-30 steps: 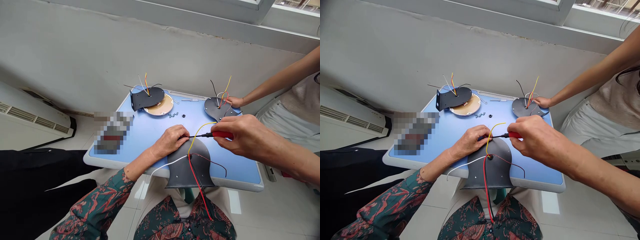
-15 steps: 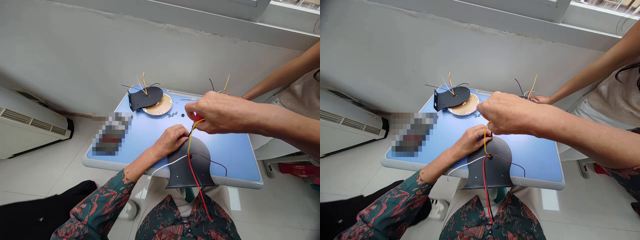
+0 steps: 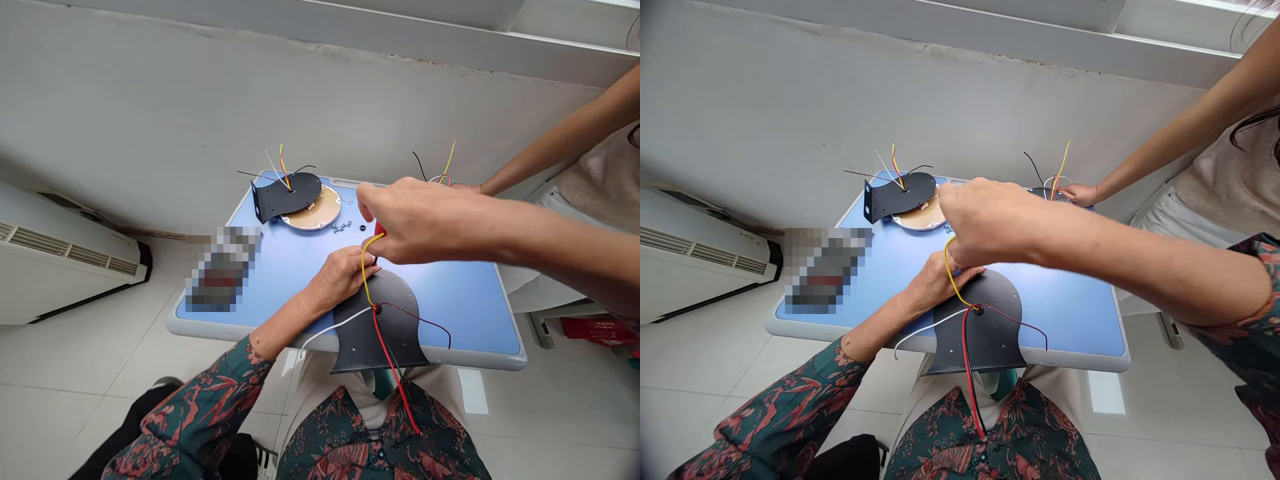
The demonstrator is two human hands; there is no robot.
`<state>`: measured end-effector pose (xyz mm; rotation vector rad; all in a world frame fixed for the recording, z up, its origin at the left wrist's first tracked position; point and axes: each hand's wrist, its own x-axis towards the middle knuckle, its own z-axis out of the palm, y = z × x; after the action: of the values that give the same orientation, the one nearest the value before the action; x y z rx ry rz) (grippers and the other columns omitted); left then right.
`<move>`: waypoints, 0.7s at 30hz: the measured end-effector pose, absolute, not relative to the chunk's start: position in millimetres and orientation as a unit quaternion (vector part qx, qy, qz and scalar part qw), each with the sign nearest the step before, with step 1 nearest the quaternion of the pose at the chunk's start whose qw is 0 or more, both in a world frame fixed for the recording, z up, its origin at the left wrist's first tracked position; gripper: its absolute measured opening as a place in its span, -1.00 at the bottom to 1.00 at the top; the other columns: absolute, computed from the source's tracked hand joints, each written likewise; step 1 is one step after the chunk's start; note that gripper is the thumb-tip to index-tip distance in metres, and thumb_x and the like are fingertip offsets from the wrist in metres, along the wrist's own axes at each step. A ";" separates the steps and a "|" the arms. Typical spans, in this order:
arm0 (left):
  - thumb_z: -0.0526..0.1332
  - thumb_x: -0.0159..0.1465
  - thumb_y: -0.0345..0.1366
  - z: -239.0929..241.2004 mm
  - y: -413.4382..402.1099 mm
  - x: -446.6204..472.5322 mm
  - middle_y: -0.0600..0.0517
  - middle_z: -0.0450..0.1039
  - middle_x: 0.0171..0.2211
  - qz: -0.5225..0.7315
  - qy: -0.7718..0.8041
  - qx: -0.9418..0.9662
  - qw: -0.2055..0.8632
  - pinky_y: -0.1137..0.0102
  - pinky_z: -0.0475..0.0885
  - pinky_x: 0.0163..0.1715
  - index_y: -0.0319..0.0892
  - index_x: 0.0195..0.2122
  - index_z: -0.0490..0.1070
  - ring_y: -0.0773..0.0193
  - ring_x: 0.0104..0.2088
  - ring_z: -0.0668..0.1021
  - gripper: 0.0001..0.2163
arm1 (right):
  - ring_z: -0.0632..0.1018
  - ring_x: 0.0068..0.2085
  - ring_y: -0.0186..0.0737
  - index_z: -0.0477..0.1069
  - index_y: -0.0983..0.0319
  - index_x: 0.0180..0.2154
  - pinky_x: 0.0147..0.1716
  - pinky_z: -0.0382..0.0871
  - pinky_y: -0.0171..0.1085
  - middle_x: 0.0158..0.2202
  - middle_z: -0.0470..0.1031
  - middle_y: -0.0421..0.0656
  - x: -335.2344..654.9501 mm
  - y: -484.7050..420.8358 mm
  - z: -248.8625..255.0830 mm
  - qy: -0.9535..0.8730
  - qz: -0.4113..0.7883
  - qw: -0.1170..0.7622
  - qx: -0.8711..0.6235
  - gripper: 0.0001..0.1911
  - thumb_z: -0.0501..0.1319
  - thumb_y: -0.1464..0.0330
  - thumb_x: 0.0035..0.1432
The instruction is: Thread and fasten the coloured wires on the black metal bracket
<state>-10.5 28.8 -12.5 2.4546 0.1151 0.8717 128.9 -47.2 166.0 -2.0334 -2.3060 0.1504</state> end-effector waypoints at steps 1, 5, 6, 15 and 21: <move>0.17 0.44 -0.27 -10.8 29.4 -10.7 0.04 0.48 -0.41 0.306 0.039 0.913 0.268 0.41 0.42 -0.33 -0.18 -0.36 0.47 0.30 -0.38 0.52 -0.78 | 0.41 -0.56 -0.40 0.42 0.20 -0.31 -0.57 0.06 -0.35 -0.58 0.33 -0.28 134.2 -49.0 168.3 -0.761 0.063 0.033 -0.645 -0.84 0.37 0.33 0.09; 0.18 0.43 -0.30 -6.3 31.0 -11.7 0.01 0.51 -0.39 0.280 0.024 0.919 0.278 0.42 0.42 -0.33 -0.20 -0.36 0.50 0.29 -0.36 0.53 -0.79 | 0.41 -0.54 -0.45 0.46 0.20 -0.41 -0.53 0.03 -0.35 -0.59 0.33 -0.30 148.0 -56.7 172.5 -0.776 0.060 0.044 -0.626 -0.86 0.34 0.31 0.16; 0.19 0.43 -0.31 -6.4 31.3 -11.7 0.01 0.52 -0.38 0.285 0.022 0.917 0.278 0.42 0.42 -0.32 -0.20 -0.35 0.51 0.29 -0.36 0.54 -0.79 | 0.44 -0.51 -0.44 0.45 0.22 -0.44 -0.52 0.02 -0.35 -0.58 0.33 -0.28 148.5 -57.8 171.4 -0.770 0.042 0.051 -0.634 -0.80 0.34 0.28 0.17; 0.26 0.38 -0.32 -7.8 28.0 -10.1 0.05 0.58 -0.38 0.329 0.054 0.888 0.318 0.44 0.43 -0.36 -0.19 -0.36 0.46 0.33 -0.41 0.56 -0.85 | 0.54 -0.34 -0.18 0.49 0.27 -0.40 -0.45 0.15 -0.30 -0.52 0.42 -0.14 129.0 -53.4 159.4 -0.692 -0.026 0.039 -0.720 -0.70 0.25 0.16 0.21; 0.25 0.37 -0.35 0.4 26.5 -9.5 0.08 0.54 -0.46 0.331 0.064 0.896 0.288 0.45 0.40 -0.40 -0.18 -0.39 0.47 0.33 -0.45 0.55 -0.84 | 0.51 -0.34 -0.18 0.52 0.22 -0.17 -0.41 0.14 -0.27 -0.44 0.50 -0.14 123.8 -67.1 175.3 -0.702 -0.029 0.037 -0.710 -0.74 0.21 0.19 0.26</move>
<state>-9.5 26.5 0.4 2.3925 0.1704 0.8842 123.8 -67.1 175.3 -2.1810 -2.1557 -0.0904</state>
